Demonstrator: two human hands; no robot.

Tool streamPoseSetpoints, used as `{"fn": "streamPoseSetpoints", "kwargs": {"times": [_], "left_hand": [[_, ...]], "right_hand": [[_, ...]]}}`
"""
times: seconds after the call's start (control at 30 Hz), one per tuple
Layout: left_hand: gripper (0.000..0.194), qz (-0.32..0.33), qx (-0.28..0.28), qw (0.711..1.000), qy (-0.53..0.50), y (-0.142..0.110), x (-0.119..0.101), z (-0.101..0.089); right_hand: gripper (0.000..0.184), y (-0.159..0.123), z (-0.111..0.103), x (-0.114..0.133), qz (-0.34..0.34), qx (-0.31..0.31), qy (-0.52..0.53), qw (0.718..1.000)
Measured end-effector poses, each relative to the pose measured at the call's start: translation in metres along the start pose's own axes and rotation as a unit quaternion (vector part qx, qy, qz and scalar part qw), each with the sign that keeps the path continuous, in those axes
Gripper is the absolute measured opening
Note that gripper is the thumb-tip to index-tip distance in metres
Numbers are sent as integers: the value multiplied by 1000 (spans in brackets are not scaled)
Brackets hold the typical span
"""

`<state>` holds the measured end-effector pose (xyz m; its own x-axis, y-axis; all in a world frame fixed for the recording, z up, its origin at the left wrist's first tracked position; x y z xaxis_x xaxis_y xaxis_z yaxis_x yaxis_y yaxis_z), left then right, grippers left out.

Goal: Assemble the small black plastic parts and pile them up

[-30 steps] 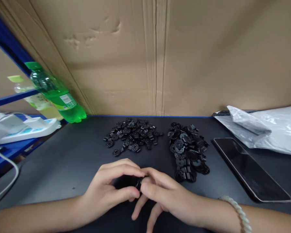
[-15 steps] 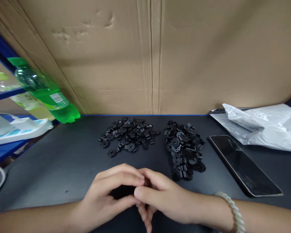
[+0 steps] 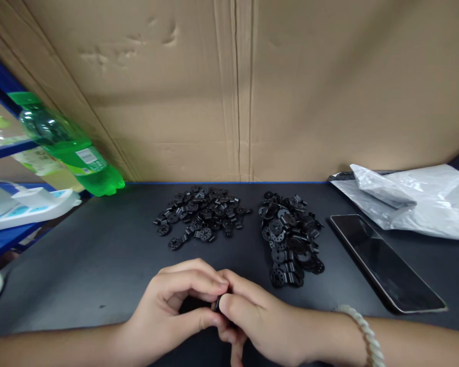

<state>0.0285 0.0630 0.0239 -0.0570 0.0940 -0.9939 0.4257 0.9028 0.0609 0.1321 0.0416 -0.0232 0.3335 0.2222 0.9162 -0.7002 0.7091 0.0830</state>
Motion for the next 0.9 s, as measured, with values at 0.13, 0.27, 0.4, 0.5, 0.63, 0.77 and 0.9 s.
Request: {"fn": "streamPoseSetpoints", "kwargs": {"times": [0.13,0.27,0.4,0.5,0.63,0.77,0.9], "left_hand": [[21,-41,-2,998,-52,1,6,-4],[22,-51,-1,996,-78,2,7,-6],[20,-48,-25,995,-88,4,8,-13],[14,-52,-39,993,-98,5,9,-20],[13,-107,-51,975,-190,7,18,-24],[20,-199,-69,932,-294,6,28,-21],[22,-233,-67,909,-338,3,27,-20]], "right_hand": [[32,4,-3,-1,-3,-26,71,997],[23,5,-3,1,-7,-44,146,988],[27,4,-5,0,-15,-41,113,993],[27,6,-8,2,-46,-40,85,994],[32,8,-7,9,-68,-4,1,998],[29,8,-6,16,-75,1,-83,994],[27,6,-4,17,-90,-8,-114,989]]}}
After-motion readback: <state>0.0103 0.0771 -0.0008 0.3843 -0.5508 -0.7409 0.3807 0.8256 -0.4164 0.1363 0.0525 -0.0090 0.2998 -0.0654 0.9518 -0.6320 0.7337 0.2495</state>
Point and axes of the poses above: each hand's wrist, its own y-axis towards the middle knuckle, its own z-axis out of the palm, x = y × z, the point moved 7 cm from there along y, towards the middle knuckle, and after that the axes turned 15 degrees about -z, right-handed, at the moved point
